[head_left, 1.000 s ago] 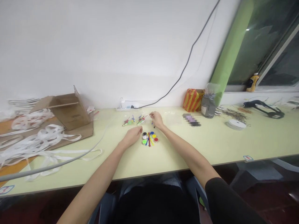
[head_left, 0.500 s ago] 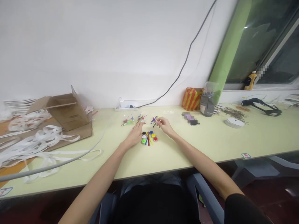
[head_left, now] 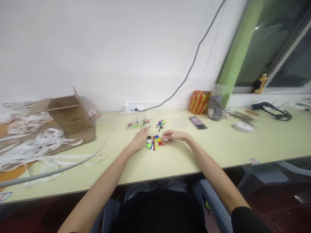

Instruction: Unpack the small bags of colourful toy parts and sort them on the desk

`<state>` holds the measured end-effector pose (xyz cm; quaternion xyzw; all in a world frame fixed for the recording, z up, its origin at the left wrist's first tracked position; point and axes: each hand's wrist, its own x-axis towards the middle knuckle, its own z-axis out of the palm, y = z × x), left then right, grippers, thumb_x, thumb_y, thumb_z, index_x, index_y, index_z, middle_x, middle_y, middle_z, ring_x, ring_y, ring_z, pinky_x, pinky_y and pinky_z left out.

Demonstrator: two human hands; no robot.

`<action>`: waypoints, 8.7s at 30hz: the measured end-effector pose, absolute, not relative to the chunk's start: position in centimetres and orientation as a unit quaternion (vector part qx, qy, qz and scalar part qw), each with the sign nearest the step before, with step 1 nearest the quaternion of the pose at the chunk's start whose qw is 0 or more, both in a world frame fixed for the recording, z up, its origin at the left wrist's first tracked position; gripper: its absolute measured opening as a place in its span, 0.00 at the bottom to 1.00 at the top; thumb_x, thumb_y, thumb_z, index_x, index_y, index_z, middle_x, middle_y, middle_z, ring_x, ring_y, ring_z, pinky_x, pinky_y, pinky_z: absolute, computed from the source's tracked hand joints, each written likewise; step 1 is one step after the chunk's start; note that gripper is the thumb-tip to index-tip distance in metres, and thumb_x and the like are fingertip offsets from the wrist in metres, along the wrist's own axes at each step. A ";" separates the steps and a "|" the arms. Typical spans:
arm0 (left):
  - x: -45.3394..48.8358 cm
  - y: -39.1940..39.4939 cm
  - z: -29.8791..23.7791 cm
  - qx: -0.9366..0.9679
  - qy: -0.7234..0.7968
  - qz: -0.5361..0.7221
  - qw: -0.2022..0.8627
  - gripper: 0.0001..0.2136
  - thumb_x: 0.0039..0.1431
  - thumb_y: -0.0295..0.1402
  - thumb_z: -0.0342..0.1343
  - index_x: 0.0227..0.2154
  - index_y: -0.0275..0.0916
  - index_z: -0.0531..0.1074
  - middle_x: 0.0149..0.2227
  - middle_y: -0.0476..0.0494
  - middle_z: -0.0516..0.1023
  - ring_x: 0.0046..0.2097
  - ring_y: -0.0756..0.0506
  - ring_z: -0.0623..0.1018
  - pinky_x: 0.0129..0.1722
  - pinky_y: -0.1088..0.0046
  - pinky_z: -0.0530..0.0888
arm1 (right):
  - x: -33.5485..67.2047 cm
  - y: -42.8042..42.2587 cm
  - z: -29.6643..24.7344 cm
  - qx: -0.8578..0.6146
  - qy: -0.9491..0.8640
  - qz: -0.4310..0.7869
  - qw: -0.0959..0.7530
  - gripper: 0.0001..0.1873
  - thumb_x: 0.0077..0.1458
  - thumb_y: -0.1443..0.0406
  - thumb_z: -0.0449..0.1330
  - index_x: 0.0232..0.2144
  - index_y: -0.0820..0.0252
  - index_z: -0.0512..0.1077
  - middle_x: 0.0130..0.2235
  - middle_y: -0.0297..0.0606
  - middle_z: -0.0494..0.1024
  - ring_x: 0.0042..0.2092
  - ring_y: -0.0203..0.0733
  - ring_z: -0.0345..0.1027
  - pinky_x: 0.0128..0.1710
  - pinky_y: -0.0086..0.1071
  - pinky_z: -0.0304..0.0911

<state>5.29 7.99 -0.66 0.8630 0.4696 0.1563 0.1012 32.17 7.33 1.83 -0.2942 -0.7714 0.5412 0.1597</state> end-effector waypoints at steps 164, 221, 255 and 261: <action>3.8 9.2 0.2 0.836 0.525 0.150 0.059 0.09 0.48 0.19 0.47 0.25 0.41 0.64 0.27 0.45 0.72 0.30 0.43 0.68 0.30 0.70 0.56 | 32.0 9.1 -0.8 -0.571 -0.763 0.162 0.258 0.11 0.61 0.60 0.59 0.38 0.63 0.75 0.32 0.42 0.77 0.32 0.41 0.67 0.32 0.29 0.56; 3.9 8.8 0.7 0.833 0.541 0.102 0.057 0.10 0.53 0.19 0.46 0.30 0.40 0.68 0.31 0.44 0.74 0.33 0.44 0.71 0.32 0.70 0.59 | 33.2 9.1 -0.3 -0.465 -0.799 0.320 0.207 0.06 0.45 0.67 0.65 0.28 0.65 0.78 0.27 0.36 0.79 0.29 0.36 0.69 0.29 0.26 0.59; 3.9 8.5 1.0 0.836 0.534 0.106 0.062 0.10 0.54 0.20 0.46 0.30 0.40 0.68 0.31 0.44 0.74 0.33 0.44 0.71 0.32 0.70 0.58 | 33.0 8.4 0.0 -0.420 -0.826 0.322 0.191 0.09 0.51 0.62 0.63 0.32 0.64 0.76 0.29 0.35 0.76 0.30 0.36 0.65 0.30 0.27 0.58; 3.9 8.6 1.0 0.838 0.533 0.102 0.057 0.09 0.55 0.21 0.45 0.30 0.40 0.68 0.31 0.43 0.74 0.33 0.44 0.71 0.31 0.70 0.58 | 32.6 9.0 -0.9 -0.494 -0.802 0.178 0.285 0.10 0.61 0.66 0.54 0.37 0.64 0.74 0.32 0.37 0.76 0.33 0.37 0.66 0.35 0.28 0.60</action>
